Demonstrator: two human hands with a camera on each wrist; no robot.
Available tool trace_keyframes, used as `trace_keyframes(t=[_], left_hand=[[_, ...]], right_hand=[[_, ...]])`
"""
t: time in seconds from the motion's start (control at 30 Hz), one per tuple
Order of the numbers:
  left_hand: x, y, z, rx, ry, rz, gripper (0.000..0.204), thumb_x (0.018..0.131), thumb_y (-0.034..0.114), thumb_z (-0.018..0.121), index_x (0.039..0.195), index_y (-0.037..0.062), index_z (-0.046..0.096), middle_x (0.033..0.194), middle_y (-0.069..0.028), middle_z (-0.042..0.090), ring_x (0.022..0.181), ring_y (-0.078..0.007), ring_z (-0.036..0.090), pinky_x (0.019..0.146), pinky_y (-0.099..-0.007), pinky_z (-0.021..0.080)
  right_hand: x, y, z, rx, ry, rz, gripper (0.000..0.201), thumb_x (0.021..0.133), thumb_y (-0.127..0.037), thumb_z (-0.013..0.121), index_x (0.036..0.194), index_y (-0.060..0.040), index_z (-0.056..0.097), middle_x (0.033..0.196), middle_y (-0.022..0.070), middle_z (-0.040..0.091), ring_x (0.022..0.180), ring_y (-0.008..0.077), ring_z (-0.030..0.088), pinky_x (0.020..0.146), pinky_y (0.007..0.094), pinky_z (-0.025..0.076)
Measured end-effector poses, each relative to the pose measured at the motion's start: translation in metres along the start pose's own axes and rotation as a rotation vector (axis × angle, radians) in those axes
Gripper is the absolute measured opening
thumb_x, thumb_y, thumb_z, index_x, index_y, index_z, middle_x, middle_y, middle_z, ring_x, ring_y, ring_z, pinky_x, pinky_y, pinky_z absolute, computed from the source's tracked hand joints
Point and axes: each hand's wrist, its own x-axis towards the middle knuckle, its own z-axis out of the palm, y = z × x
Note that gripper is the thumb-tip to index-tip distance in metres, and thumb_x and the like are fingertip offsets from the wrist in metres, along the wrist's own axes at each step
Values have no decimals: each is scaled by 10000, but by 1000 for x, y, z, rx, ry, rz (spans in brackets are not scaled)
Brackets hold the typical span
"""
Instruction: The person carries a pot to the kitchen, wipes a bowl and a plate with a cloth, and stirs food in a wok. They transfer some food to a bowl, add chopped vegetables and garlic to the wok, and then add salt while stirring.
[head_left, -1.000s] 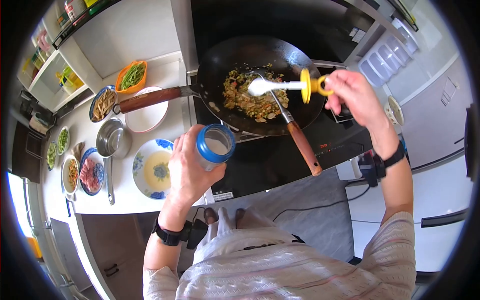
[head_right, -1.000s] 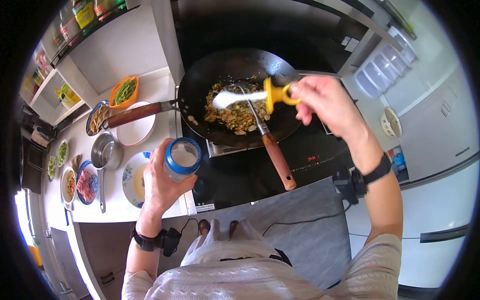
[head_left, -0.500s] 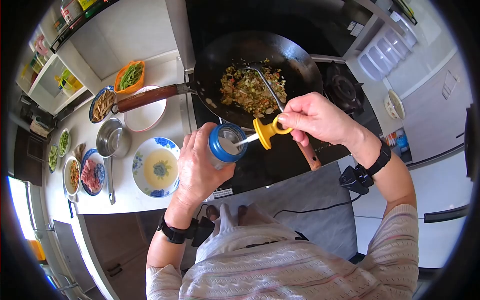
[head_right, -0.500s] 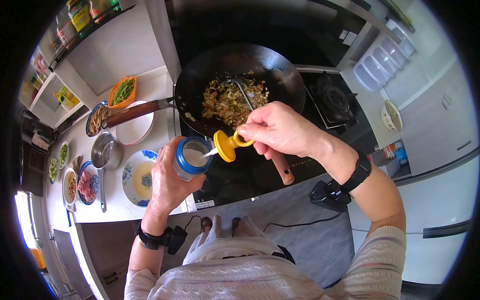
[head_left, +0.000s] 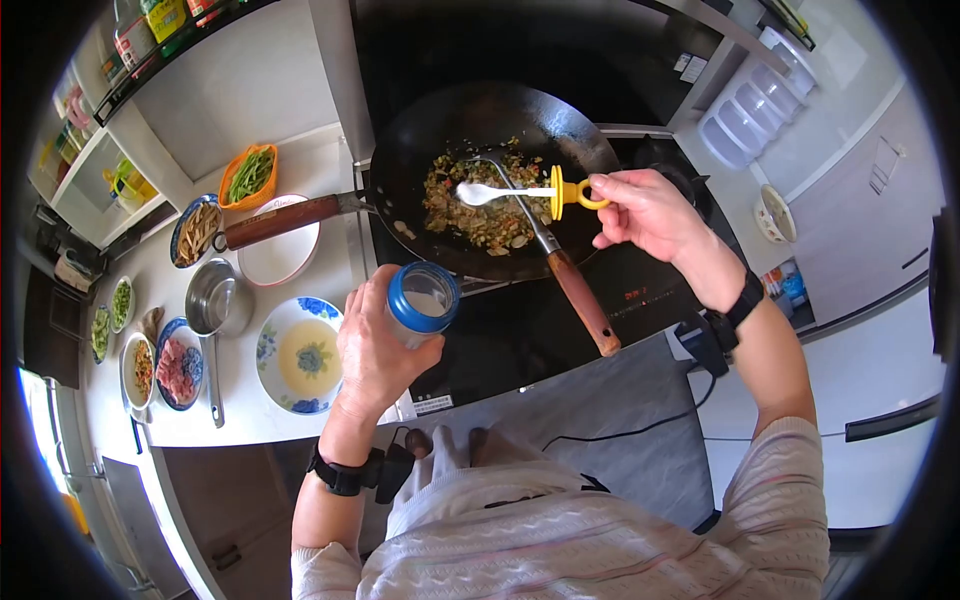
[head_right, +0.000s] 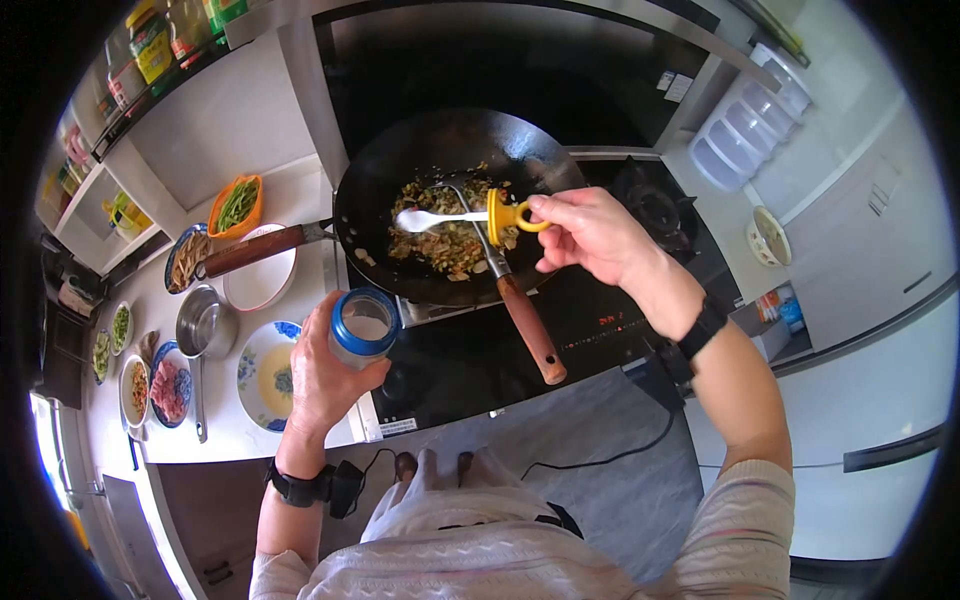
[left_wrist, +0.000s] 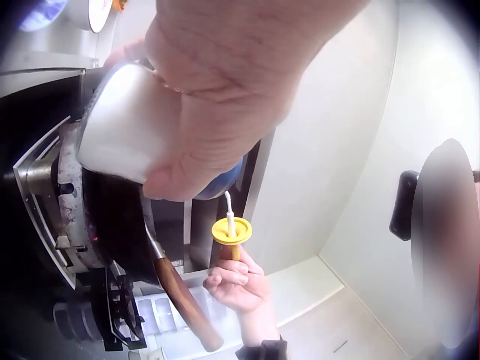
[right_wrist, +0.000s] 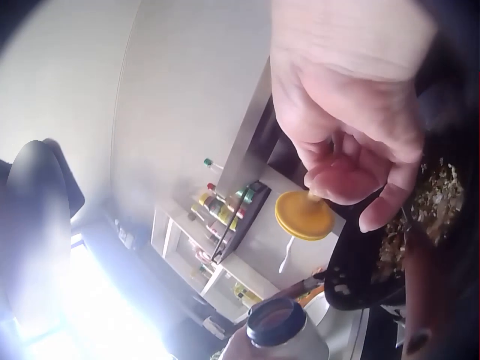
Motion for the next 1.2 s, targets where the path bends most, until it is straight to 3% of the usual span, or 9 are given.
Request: trace_keyframes(t=[0.13,0.4,0.47,0.57,0.77,1.0,1.07,1.17,1.2], left_hand=[[-4,-2,-3,-1,-6,3,682,519,132,715,1138,58,439,1014,-137,540,984,-333,497,848,-410,414],[-17,8,-22,-69,-125,-11,686,510,137,722,1136,42,456,1020,-154,551,1014,-336,502,879,-395,412],[-24,16,-32,-63,-191,-10,705,512,142,723,1155,52,449,1038,-160,549,1003,-341,508,880,-397,415],[-31,23,-44,-52,-304,-20,713,513,162,726,1160,58,446,1062,-160,548,1007,-335,512,887,-391,415],[-47,11,-71,-37,-309,-29,733,507,188,731,1167,47,446,1048,-165,559,1008,-322,527,890,-384,420],[-42,-30,-117,-134,-286,8,703,499,174,727,1136,31,466,991,-178,579,962,-346,550,859,-386,433],[-35,-45,-144,-157,-333,23,701,505,172,725,1141,24,469,988,-189,584,943,-361,556,834,-378,447],[-26,-100,-195,-272,-252,21,724,527,182,749,1167,7,459,1002,-160,594,948,-278,580,856,-337,437],[-22,-125,-217,-341,-212,19,738,530,187,761,1175,1,455,1012,-147,596,957,-241,579,866,-323,429]], right_hand=[[4,-3,-12,-436,170,-118,273,876,-241,534,746,-3,565,561,28,525,462,105,515,474,227,457],[-54,-36,59,-570,-285,-248,186,854,-179,566,781,-11,602,555,8,529,492,51,497,469,195,421],[-58,-34,87,-902,-411,-565,163,817,-169,589,758,-18,603,521,65,526,474,148,541,478,268,435],[-58,-29,111,-1039,-534,-783,184,787,-186,593,698,-25,578,584,142,563,574,323,573,543,377,455],[-54,-23,149,-1074,-642,-1052,186,808,-170,570,703,-18,542,596,154,559,592,317,580,558,389,459],[-45,-28,211,-1017,-537,-1178,173,806,-156,570,704,-35,499,592,124,545,593,299,577,561,395,439],[-41,-37,236,-1023,-545,-1157,196,782,-192,619,890,-39,561,644,101,581,595,289,580,568,372,437],[-43,-57,270,-952,-427,-965,525,719,-231,705,1147,-19,487,653,62,584,551,196,575,519,295,438],[-38,-64,279,-944,-408,-972,476,723,-157,701,1127,-4,501,671,55,592,551,170,575,514,272,446]])
